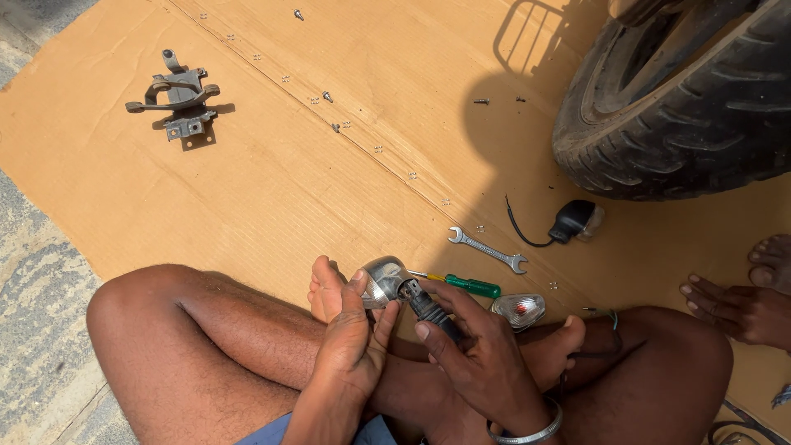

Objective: The person sits on the ground beside a motorcycle and repairs turn signal light assemblies. They hold an indicator unit, use a screwdriver to pry and unscrew its black housing, separate the lens from the base, and work on the bulb and wiring inside the assembly.

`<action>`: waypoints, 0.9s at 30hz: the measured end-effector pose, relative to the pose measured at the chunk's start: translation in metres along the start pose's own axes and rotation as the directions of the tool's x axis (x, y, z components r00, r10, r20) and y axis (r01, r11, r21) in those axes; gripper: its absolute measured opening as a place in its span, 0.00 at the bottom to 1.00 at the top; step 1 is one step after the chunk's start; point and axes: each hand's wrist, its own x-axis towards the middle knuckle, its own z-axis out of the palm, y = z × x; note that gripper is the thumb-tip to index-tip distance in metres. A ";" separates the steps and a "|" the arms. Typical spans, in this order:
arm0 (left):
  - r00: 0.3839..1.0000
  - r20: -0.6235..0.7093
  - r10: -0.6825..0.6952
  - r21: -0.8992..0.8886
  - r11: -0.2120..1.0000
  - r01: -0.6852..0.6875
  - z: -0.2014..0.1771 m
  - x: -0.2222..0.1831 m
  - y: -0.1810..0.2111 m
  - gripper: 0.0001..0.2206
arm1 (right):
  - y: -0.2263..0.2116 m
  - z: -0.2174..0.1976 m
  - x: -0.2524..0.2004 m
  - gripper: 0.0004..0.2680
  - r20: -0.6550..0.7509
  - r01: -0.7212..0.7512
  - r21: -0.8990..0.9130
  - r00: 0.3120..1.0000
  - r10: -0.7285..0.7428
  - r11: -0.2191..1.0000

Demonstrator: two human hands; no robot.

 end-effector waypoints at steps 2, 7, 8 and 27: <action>1.000 0.015 0.010 0.003 1.000 -0.010 -0.003 0.003 -0.003 0.32 | 0.002 0.000 0.000 0.20 0.004 0.062 -0.005 0.998 -0.062 0.998; 0.999 -0.011 -0.036 -0.051 0.998 0.036 -0.002 0.005 -0.004 0.30 | -0.008 0.002 -0.006 0.20 -0.034 0.034 -0.051 0.999 -0.035 0.998; 1.000 -0.013 0.005 -0.021 1.000 -0.005 0.000 0.001 -0.002 0.29 | -0.011 0.004 -0.010 0.20 -0.116 0.189 -0.222 0.969 -0.218 0.957; 0.992 0.086 0.091 0.041 0.995 -0.094 -0.037 0.030 -0.018 0.17 | 0.006 -0.037 -0.089 0.09 -0.495 0.148 -0.711 0.589 -0.639 0.688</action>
